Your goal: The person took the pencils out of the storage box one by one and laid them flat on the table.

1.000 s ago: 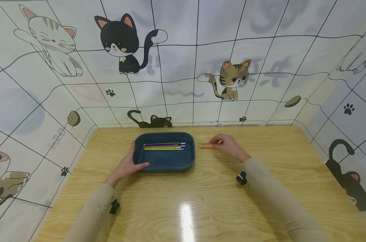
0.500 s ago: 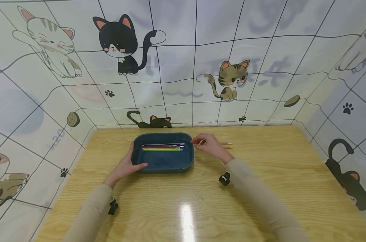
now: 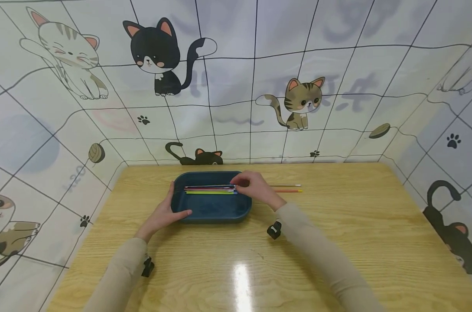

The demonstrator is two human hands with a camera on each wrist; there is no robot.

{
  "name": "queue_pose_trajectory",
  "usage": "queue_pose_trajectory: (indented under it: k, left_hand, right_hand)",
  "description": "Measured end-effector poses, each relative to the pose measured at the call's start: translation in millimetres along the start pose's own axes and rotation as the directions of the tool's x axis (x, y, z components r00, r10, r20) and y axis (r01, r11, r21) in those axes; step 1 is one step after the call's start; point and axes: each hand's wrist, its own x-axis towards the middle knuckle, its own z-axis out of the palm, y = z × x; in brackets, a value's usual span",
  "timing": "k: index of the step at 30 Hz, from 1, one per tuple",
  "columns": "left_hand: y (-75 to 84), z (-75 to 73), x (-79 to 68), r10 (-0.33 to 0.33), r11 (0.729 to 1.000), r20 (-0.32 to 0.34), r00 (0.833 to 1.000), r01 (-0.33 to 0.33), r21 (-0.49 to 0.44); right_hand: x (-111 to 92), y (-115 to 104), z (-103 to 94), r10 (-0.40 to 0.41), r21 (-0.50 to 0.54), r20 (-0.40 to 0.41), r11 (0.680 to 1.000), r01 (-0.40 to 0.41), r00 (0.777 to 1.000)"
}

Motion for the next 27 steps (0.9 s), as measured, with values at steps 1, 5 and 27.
queue_pose_trajectory:
  k: [1, 5, 27]
  left_hand:
    - [-0.2, 0.0, 0.0, -0.002, 1.0, 0.001, 1.0, 0.002, -0.001]
    - [-0.9, -0.1, 0.3, -0.002, 1.0, 0.007, 1.0, 0.002, -0.004]
    - [1.9, -0.6, -0.2, -0.022, 0.999, 0.017, 1.0, 0.022, -0.041]
  right_hand:
    - [2, 0, 2.1, -0.003, 0.005, 0.003, 1.0, 0.003, 1.0]
    - [8, 0, 9.9, -0.005, -0.01, 0.01, 1.0, 0.005, 1.0]
    - [31, -3, 44.2, 0.087, -0.045, 0.052, 0.995, -0.084, 0.995]
